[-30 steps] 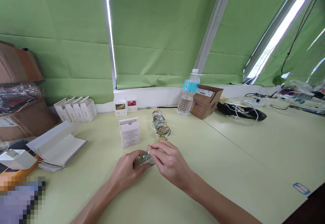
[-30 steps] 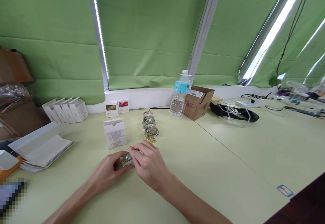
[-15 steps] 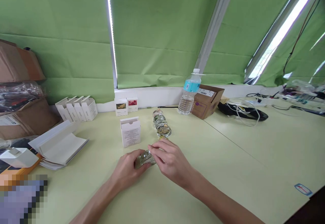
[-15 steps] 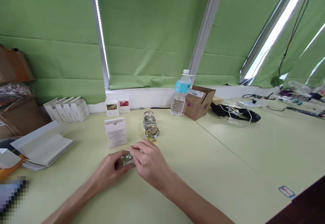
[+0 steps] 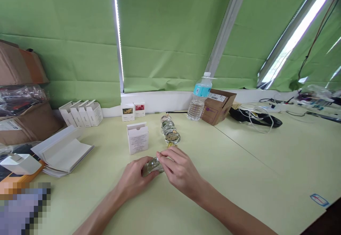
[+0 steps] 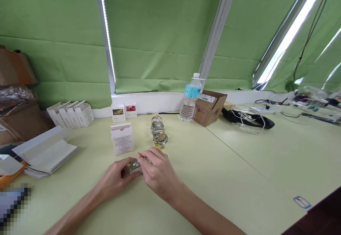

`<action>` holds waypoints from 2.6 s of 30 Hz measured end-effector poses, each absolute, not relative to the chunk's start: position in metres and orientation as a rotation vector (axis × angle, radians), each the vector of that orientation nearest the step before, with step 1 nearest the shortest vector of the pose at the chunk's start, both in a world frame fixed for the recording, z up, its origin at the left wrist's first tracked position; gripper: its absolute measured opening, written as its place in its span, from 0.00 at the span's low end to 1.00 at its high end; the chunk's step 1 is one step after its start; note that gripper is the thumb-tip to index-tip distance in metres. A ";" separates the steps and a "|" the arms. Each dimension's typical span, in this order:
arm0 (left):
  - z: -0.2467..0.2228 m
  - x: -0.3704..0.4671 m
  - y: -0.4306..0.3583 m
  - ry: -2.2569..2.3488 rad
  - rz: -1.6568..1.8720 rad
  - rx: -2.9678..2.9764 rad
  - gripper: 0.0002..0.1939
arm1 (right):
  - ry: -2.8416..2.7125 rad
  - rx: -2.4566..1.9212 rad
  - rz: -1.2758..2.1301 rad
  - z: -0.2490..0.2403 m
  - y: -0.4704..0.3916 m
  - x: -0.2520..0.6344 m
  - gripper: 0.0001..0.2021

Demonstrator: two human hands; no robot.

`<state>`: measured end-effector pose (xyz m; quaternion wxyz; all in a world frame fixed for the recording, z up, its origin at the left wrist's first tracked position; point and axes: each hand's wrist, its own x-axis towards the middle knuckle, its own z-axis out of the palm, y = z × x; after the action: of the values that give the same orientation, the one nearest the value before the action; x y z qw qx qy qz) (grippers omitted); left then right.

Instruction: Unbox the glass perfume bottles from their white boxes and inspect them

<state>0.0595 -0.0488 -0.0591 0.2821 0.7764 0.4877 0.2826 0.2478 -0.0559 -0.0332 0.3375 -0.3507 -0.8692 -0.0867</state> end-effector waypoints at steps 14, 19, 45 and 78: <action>-0.059 0.059 -0.048 1.304 0.741 2.074 0.14 | -2.206 -0.849 -0.055 -0.022 -0.052 0.246 0.10; -0.060 0.059 -0.048 1.301 0.748 2.076 0.13 | -2.182 -0.842 -0.020 -0.023 -0.052 0.247 0.10; -0.062 0.058 -0.048 1.353 0.681 2.084 0.15 | -2.338 -1.705 0.342 -0.016 -0.034 0.312 0.03; -0.060 0.058 -0.048 1.318 0.730 2.094 0.15 | -2.038 -0.859 0.223 -0.021 -0.053 0.253 0.06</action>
<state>0.0580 -0.0485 -0.0602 0.2775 0.7799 0.4908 0.2718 0.2530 -0.0530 -0.0209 0.4434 -0.3465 -0.8217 0.0897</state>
